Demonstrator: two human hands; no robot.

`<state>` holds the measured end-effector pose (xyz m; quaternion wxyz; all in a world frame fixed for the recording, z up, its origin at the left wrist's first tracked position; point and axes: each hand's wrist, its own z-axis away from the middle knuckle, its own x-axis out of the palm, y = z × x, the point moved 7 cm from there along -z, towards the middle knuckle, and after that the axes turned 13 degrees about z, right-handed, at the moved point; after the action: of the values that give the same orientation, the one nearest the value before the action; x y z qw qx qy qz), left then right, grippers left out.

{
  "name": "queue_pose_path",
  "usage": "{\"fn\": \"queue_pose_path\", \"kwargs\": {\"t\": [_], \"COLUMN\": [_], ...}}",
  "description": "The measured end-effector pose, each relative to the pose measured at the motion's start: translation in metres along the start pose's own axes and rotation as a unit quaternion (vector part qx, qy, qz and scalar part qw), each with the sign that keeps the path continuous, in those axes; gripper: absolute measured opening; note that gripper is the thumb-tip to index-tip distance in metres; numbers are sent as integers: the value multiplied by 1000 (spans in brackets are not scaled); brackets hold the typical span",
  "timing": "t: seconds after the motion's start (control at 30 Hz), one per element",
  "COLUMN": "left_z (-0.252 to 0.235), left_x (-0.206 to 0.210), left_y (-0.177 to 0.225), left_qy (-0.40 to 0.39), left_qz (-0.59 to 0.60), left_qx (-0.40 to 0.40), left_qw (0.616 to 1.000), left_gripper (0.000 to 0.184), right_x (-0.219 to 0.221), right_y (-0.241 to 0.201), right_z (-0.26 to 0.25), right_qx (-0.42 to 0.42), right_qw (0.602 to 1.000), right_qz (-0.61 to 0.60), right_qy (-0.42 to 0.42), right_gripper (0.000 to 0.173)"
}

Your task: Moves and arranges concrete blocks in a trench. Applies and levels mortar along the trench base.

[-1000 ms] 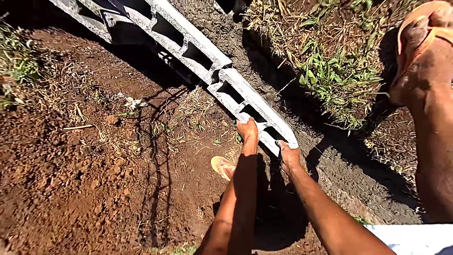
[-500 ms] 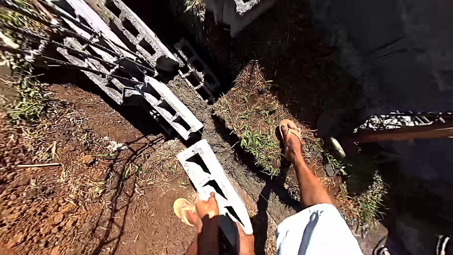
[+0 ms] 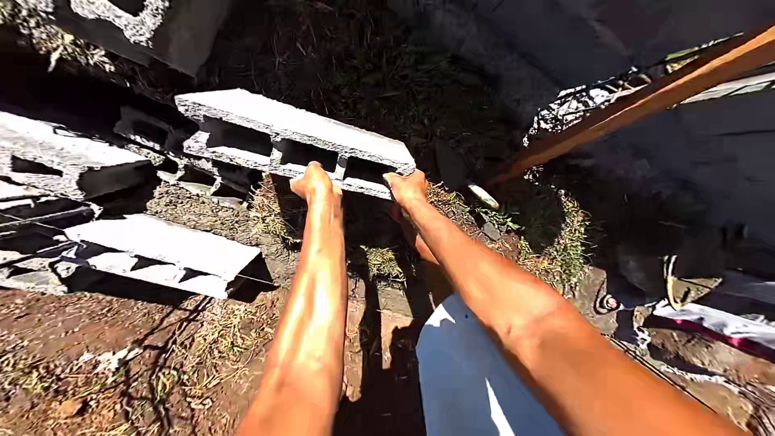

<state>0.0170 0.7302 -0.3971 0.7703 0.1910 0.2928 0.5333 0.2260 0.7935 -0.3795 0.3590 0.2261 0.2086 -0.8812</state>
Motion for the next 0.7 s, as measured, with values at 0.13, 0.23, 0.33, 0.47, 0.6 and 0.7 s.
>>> {"fn": "queue_pose_path", "kwargs": {"t": [0.13,0.23,0.33,0.47,0.6,0.7], "left_z": [-40,-48,-48,-46,-16,29], "left_x": [104,158,172,165,157,126], "left_y": [6,1,-2,-2,6,2], "left_qy": [-2,-6,30,-25,-117,-154], "left_qz": [-58,-118,-133,-91,-52,-63], "left_qx": [1,-13,-25,-71,-78,-97], "left_qw": [998,993,990,993,989,981], "left_gripper": [67,69,67,55,47,53], "right_x": [-22,-36,-77,-137,-108,-101], "right_y": [-52,-59,-18,92,193,199], "right_z": [-96,-147,-176,-191,-204,-190], "right_qx": [-12,-42,-142,-85,-2,31], "right_qw": [1000,994,976,949,875,882], "right_qz": [-22,-50,22,290,441,407], "right_qy": [-16,-92,-163,-86,-203,-234], "right_gripper": [56,56,61,63,50,57]}}
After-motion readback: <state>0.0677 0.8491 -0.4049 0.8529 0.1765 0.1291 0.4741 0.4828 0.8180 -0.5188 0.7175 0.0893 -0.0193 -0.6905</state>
